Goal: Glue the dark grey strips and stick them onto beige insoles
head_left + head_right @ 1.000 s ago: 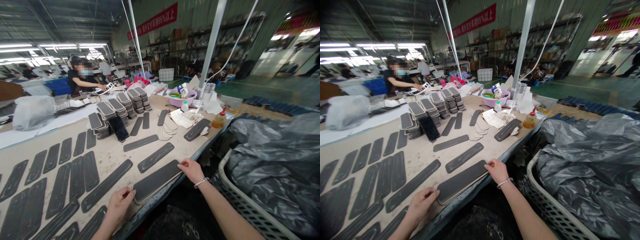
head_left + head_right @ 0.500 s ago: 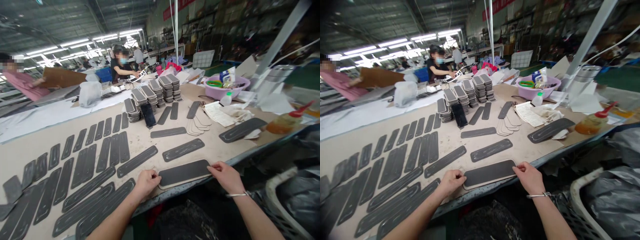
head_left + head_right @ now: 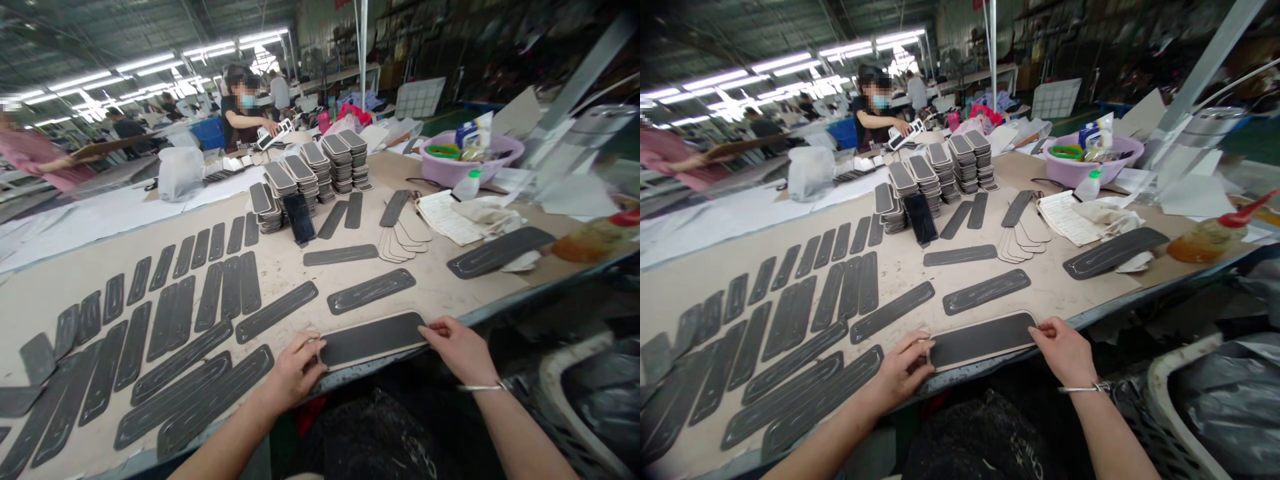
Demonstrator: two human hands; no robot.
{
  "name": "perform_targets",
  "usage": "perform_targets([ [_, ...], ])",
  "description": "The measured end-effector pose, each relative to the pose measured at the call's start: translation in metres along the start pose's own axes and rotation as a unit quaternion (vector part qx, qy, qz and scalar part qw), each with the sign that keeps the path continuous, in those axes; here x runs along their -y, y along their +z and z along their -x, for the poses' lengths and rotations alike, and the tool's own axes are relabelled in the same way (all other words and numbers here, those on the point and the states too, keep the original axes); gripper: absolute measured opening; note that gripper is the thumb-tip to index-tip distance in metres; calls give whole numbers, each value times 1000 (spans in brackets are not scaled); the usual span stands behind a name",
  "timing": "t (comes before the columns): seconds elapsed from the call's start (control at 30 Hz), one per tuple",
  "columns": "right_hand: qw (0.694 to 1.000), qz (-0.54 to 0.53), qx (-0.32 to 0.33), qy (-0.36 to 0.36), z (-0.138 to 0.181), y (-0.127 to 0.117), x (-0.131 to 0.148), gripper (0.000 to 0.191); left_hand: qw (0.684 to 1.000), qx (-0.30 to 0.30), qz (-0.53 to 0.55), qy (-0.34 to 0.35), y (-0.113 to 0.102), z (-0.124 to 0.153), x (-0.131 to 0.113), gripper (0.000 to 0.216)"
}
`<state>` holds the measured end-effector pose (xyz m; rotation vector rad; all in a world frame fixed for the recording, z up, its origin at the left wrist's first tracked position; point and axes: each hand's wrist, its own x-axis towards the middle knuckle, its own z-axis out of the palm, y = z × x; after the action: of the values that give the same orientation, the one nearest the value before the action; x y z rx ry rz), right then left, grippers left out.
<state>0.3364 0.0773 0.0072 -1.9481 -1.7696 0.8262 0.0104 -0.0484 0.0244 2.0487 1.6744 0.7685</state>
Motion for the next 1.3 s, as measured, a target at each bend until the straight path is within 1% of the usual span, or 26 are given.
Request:
perform_targets([
  [0.03, 1000, 0, -1, -3, 0, 0, 0, 33, 999, 5, -7, 52, 0, 4, 1, 27],
  [0.07, 1000, -1, -1, -6, 0, 0, 0, 33, 996, 9, -17, 88, 0, 6, 3, 27],
  [0.1, 1000, -2, -1, -9, 0, 0, 0, 33, 994, 13, -26, 108, 1, 8, 5, 26],
  [0.17, 1000, -11, 1, -13, 1, -1, 0, 34, 992, 17, -40, 122, 2, 9, 8, 25],
  [0.3, 999, -31, 6, -18, 3, -3, 4, 33, 989, 1, -48, 143, 4, 8, 16, 24],
  [0.53, 998, -45, -19, -25, 6, -4, 11, 24, 989, -4, -55, 141, 9, 10, 26, 29],
  [0.7, 999, -47, -11, -17, 8, -5, 15, 22, 989, -11, -62, 135, 12, 10, 29, 28],
  [0.87, 999, -46, -19, -17, 7, -3, 14, 21, 989, -12, -60, 132, 12, 10, 26, 26],
  [1.0, 998, -44, -29, -22, 6, -1, 11, 25, 989, -20, -59, 131, 11, 9, 22, 24],
  [1.1, 998, -48, -25, -27, 6, -1, 9, 27, 990, -26, -54, 131, 10, 9, 18, 23],
  [1.3, 999, -16, -19, -39, 6, -1, 5, 31, 994, -38, -23, 99, 5, 7, 10, 22],
])
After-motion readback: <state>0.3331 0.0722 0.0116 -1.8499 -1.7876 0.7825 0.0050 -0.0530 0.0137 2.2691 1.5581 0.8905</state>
